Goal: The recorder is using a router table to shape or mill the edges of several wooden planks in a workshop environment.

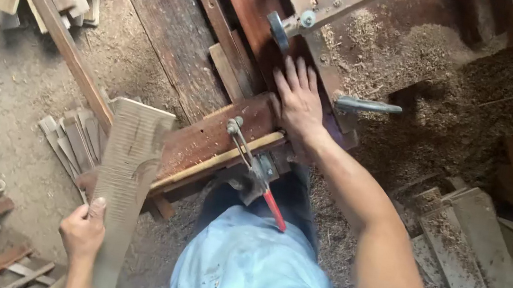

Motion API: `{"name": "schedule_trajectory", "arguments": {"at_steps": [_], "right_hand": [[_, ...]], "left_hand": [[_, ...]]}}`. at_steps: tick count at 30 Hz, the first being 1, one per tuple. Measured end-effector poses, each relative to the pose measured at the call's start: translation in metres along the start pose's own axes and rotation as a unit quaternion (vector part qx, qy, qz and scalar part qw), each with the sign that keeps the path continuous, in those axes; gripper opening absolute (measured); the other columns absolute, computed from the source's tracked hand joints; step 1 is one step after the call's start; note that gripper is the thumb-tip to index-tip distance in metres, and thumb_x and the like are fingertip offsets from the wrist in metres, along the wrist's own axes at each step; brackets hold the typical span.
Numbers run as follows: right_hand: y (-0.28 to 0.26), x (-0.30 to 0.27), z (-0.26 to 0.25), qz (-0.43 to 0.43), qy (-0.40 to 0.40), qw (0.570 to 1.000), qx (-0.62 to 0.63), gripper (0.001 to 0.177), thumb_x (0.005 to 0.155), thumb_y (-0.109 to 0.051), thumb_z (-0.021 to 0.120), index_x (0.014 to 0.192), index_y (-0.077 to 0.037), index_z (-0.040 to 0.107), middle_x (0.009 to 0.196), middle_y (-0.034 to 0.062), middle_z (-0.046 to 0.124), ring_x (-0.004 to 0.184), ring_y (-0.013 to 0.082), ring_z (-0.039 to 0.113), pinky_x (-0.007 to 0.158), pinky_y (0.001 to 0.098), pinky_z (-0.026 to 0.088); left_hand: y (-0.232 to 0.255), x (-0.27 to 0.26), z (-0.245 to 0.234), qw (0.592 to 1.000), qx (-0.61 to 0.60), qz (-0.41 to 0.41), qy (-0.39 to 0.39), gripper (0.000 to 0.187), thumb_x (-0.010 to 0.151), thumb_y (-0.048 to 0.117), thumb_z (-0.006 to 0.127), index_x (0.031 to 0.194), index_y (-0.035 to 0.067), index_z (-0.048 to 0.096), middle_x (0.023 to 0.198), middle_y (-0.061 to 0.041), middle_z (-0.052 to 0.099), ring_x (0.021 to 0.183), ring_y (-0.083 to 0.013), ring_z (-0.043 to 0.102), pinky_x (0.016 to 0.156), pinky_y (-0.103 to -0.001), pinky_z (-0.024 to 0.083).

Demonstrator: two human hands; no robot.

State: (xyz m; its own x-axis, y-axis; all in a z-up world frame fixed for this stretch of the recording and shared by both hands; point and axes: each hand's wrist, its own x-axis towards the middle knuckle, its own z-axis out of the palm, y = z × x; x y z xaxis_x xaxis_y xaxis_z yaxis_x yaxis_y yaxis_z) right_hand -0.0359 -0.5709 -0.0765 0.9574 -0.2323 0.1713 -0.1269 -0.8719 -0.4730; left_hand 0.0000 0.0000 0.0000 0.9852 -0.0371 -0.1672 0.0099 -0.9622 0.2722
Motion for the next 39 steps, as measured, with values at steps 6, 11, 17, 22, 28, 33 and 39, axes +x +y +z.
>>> {"name": "schedule_trajectory", "arguments": {"at_steps": [6, 11, 17, 22, 28, 33, 39], "right_hand": [[-0.013, -0.107, -0.022, 0.051, -0.038, 0.998, -0.012, 0.056, 0.097, -0.022, 0.067, 0.148, -0.003, 0.052, 0.160, 0.0246, 0.043, 0.150, 0.0446, 0.037, 0.121, 0.0580, 0.029], [-0.108, -0.178, -0.068, 0.215, -0.084, 0.966, 0.114, 0.039, 0.089, -0.031, 0.071, 0.124, -0.016, 0.061, 0.129, 0.0153, 0.063, 0.122, 0.0353, 0.061, 0.105, 0.0477, 0.049], [-0.147, -0.201, -0.073, 0.356, -0.286, 0.872, 0.173, 0.038, 0.092, -0.038, 0.064, 0.122, -0.015, 0.060, 0.095, 0.0145, 0.070, 0.089, 0.0342, 0.069, 0.079, 0.0477, 0.053], [-0.166, -0.187, -0.106, 0.380, -0.320, 0.852, 0.164, 0.038, 0.097, -0.043, 0.055, 0.123, -0.016, 0.059, 0.090, 0.0142, 0.071, 0.085, 0.0332, 0.071, 0.079, 0.0486, 0.053], [-0.175, -0.184, -0.100, 0.394, -0.266, 0.862, 0.173, 0.038, 0.095, -0.042, 0.056, 0.120, -0.015, 0.063, 0.091, 0.0166, 0.073, 0.087, 0.0355, 0.071, 0.080, 0.0500, 0.053], [-0.182, -0.175, -0.085, 0.478, -0.226, 0.833, 0.162, 0.037, 0.096, -0.045, 0.056, 0.116, -0.016, 0.068, 0.092, 0.0164, 0.076, 0.090, 0.0341, 0.073, 0.082, 0.0470, 0.055], [-0.162, -0.199, -0.048, 0.384, -0.098, 0.903, 0.168, 0.046, 0.086, -0.033, 0.074, 0.120, -0.004, 0.062, 0.116, 0.0197, 0.067, 0.110, 0.0352, 0.064, 0.093, 0.0448, 0.052]], "left_hand": [[0.031, 0.077, 0.008, 0.995, 0.013, 0.061, -0.072, 0.070, 0.101, 0.062, 0.065, 0.073, -0.001, 0.056, 0.067, -0.026, 0.045, 0.060, -0.0413, 0.042, 0.061, -0.048, 0.045], [0.085, 0.134, 0.050, 0.986, -0.019, 0.117, -0.116, 0.062, 0.094, 0.064, 0.065, 0.077, 0.004, 0.065, 0.068, -0.024, 0.056, 0.063, -0.0411, 0.056, 0.064, -0.049, 0.049], [0.142, 0.156, 0.095, 0.968, 0.009, 0.181, -0.175, 0.062, 0.094, 0.067, 0.065, 0.076, 0.009, 0.071, 0.073, -0.021, 0.066, 0.069, -0.0397, 0.065, 0.065, -0.051, 0.050], [0.213, 0.146, 0.104, 0.952, 0.008, 0.246, -0.185, 0.058, 0.091, 0.069, 0.064, 0.070, 0.015, 0.070, 0.066, -0.012, 0.069, 0.062, -0.0317, 0.066, 0.060, -0.046, 0.050], [0.256, 0.115, 0.157, 0.929, -0.098, 0.341, -0.100, 0.046, 0.098, 0.042, 0.071, 0.069, 0.009, 0.058, 0.069, -0.011, 0.062, 0.065, -0.0281, 0.061, 0.060, -0.045, 0.048], [0.268, 0.105, 0.171, 0.919, -0.206, 0.337, 0.003, 0.028, 0.094, 0.018, 0.074, 0.076, 0.006, 0.056, 0.081, -0.014, 0.065, 0.082, -0.0360, 0.062, 0.073, -0.048, 0.049], [0.279, 0.097, 0.163, 0.896, -0.164, 0.410, 0.051, 0.016, 0.097, 0.016, 0.066, 0.086, 0.006, 0.061, 0.111, -0.013, 0.070, 0.101, -0.0333, 0.063, 0.091, -0.048, 0.049]]}}
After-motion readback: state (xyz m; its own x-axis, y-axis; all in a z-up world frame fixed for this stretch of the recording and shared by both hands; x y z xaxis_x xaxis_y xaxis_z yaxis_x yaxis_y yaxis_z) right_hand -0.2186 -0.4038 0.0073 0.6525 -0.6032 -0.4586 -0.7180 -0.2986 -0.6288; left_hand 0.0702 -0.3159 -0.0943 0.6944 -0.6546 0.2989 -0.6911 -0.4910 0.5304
